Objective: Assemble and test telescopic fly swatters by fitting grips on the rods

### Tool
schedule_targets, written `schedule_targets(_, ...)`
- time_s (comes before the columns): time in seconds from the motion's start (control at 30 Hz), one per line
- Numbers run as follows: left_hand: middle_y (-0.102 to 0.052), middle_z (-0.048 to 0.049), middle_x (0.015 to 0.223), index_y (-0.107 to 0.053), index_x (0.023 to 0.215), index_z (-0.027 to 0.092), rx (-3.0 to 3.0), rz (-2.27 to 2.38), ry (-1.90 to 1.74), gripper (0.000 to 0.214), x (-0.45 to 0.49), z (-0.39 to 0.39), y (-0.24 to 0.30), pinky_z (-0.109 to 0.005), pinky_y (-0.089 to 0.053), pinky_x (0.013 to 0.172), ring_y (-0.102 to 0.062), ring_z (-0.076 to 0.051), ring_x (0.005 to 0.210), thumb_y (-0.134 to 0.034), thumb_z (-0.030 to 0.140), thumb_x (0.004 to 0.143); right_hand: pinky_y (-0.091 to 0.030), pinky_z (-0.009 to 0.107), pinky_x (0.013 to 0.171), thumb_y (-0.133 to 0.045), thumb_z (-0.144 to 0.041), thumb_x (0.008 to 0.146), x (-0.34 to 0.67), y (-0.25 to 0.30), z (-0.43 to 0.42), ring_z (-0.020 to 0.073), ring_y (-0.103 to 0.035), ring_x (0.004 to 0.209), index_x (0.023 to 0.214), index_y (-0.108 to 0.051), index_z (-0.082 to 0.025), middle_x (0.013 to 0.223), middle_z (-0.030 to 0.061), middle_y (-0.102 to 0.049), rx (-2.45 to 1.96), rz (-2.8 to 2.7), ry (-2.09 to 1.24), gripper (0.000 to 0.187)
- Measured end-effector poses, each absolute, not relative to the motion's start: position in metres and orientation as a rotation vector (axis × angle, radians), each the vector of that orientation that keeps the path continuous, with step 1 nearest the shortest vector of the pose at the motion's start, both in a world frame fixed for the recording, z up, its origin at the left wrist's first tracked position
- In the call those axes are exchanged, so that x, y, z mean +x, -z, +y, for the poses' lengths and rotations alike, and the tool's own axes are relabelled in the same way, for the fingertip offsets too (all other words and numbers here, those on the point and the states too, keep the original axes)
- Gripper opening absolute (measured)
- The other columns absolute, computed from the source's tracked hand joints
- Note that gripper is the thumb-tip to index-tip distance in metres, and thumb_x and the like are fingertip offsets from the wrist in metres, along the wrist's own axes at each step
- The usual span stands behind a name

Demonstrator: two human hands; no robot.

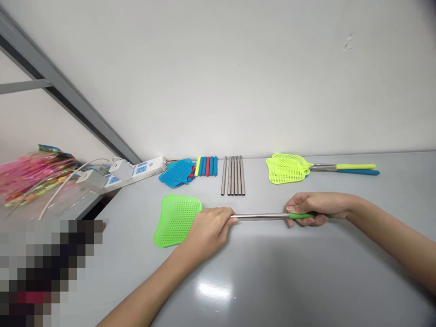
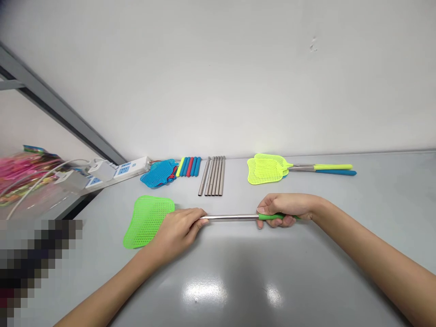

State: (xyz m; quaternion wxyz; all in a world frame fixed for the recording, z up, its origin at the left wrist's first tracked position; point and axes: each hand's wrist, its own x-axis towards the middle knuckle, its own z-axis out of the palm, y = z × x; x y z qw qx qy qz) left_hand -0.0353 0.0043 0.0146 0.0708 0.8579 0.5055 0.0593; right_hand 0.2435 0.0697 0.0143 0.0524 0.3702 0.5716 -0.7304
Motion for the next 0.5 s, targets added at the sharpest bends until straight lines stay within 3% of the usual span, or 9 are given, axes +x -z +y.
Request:
schedule_targets(0.17,-0.06,0.0003,0.078,-0.052,0.082,0.02,2.478,1.495,-0.246,0.028,-0.0357,0.0056,-0.0142,-0.025,-0.033,0.061,-0.055,-0.015,0.074,-0.028,0.031,0.091,-0.013,0.019,0.034,-0.043,-0.042,0.084,0.2419,-0.0132,0.0682,0.0032,-0.022,0.035,0.086,-0.06,-0.011,0.047,-0.004,-0.044,1.143,1.773,2.21,0.036)
schedule_targets(0.5,-0.06,0.0002,0.078,-0.053,0.083,0.02,2.42,1.477,-0.263,0.028,-0.0358,0.0062,-0.0158,-0.025,-0.034,0.063,-0.054,-0.015,0.075,-0.028,0.031,0.091,-0.019,0.018,0.035,-0.045,-0.047,0.082,0.2414,-0.0111,0.0686,0.0016,-0.028,0.031,0.086,-0.061,-0.012,0.048,-0.0018,-0.054,1.147,1.783,2.211,0.039)
